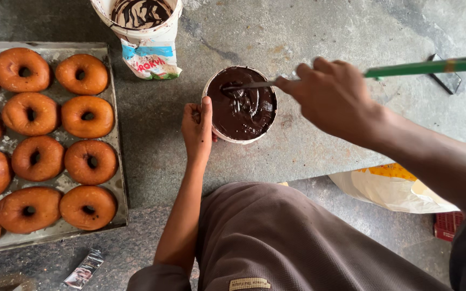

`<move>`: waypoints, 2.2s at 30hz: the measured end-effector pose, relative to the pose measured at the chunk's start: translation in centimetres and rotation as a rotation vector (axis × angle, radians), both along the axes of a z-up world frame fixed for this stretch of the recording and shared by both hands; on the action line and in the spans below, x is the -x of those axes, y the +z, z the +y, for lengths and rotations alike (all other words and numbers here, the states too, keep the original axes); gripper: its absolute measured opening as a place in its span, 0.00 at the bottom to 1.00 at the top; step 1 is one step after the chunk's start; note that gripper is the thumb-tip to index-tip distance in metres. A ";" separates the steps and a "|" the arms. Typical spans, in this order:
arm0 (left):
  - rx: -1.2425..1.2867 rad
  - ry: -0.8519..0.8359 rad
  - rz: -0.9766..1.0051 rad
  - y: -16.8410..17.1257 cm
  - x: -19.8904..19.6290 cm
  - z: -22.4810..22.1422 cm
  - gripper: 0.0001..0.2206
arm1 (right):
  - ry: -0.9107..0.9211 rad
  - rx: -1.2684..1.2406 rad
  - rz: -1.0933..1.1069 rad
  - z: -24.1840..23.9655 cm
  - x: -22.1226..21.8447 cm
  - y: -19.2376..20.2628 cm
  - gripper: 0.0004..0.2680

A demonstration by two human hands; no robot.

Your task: The person prepares chocolate glaze by scraping chocolate from a larger bucket into smaller containers using a palette knife, and then stirring and transferring the chocolate between containers.

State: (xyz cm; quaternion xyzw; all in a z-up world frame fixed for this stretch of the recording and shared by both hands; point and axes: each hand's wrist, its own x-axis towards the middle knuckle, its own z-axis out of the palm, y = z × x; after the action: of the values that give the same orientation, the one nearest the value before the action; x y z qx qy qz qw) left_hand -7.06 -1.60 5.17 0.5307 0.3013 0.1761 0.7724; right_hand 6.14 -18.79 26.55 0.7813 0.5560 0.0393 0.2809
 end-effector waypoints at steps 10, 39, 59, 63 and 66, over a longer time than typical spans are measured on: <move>-0.008 0.046 0.018 0.3 0.0 -0.1 0.23 | -0.045 0.299 0.163 4.1 -2.4 -5.6 0.07; 0.024 0.054 -0.016 -0.7 -0.1 -0.8 0.23 | -0.786 -0.313 1.166 -3.4 -4.1 -0.5 0.12; 0.018 0.066 -0.139 -0.3 0.2 -0.7 0.20 | -0.057 0.034 0.096 1.8 -0.8 2.0 0.14; 0.022 0.074 -0.094 -0.1 0.1 -0.4 0.20 | 0.093 0.177 -0.093 3.1 -1.9 -3.0 0.13; 0.052 0.081 -0.029 -0.1 -0.2 -0.3 0.19 | 0.042 0.318 0.016 3.3 -2.1 -4.8 0.16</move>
State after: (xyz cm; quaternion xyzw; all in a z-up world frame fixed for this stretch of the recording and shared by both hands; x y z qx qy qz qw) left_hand -6.88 -1.93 5.03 0.4953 0.3156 0.2070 0.7824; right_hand 8.24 -15.52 21.73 0.7154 0.5737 -0.0492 0.3958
